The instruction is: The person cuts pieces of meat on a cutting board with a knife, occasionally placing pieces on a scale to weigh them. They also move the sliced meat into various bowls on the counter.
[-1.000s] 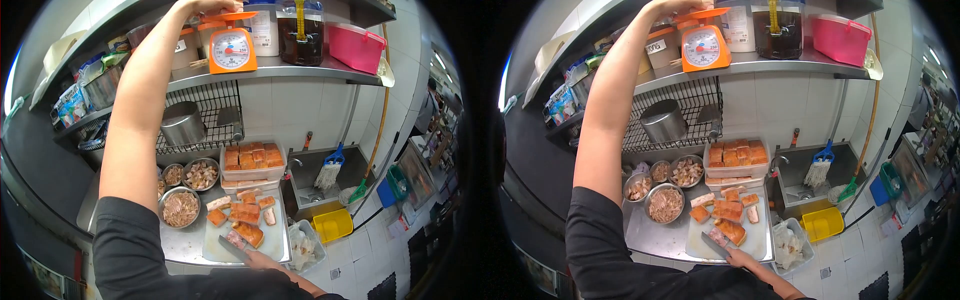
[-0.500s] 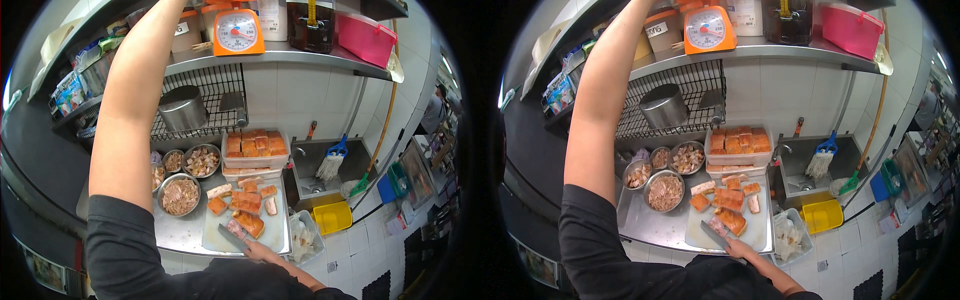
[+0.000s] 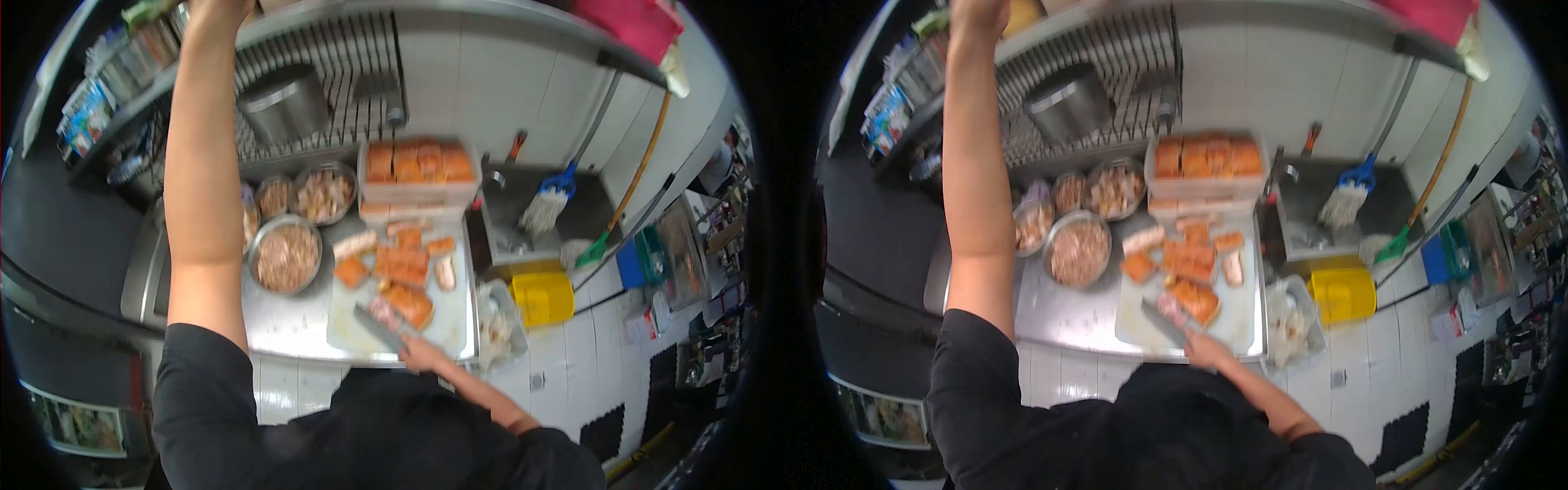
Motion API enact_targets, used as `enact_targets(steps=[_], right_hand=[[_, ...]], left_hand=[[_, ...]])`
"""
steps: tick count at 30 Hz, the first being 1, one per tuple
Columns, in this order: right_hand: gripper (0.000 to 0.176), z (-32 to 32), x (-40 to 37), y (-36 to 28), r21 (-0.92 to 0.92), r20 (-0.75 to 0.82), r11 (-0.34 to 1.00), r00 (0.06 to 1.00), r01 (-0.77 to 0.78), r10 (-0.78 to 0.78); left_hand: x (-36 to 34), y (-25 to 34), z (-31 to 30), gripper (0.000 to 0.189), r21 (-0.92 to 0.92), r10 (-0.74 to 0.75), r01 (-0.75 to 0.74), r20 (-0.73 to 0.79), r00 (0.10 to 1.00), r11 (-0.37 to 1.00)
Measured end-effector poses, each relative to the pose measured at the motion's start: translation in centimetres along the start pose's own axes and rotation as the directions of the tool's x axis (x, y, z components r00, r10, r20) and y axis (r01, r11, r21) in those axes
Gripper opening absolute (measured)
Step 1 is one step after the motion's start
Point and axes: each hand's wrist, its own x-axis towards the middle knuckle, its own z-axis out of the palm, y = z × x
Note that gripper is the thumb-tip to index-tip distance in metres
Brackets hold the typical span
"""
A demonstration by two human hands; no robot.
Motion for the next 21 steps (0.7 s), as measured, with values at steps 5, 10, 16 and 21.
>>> enact_targets(steps=[5, 10, 16, 21], right_hand=[[0.032, -1.0, -0.6, -2.1, -0.002, 0.03, 0.997, 0.996, -0.082, 0.082], [0.027, -1.9, -1.3, -4.7, -0.015, -0.04, 0.992, 0.991, -0.125, 0.125], [0.037, -2.6, -1.6, -6.4, -0.167, 0.024, 0.978, 0.991, -0.126, 0.132], [0.038, -4.6, -1.8, -10.3, -0.181, -0.009, 0.978, 0.994, -0.107, 0.107]], left_hand=[[-23.3, -6.5, -10.8, 0.059, -0.067, -0.483, 0.537, 0.354, 0.801, 0.841], [-53.4, -4.2, -14.5, 0.066, 0.383, -0.736, 0.628, 0.338, 0.587, 0.677], [-58.2, 0.2, -14.8, 0.057, 0.631, -0.823, 0.551, 0.282, 0.492, 0.546], [-57.8, -0.6, -13.0, 0.022, 0.727, -0.877, 0.54, 0.182, 0.444, 0.424]])
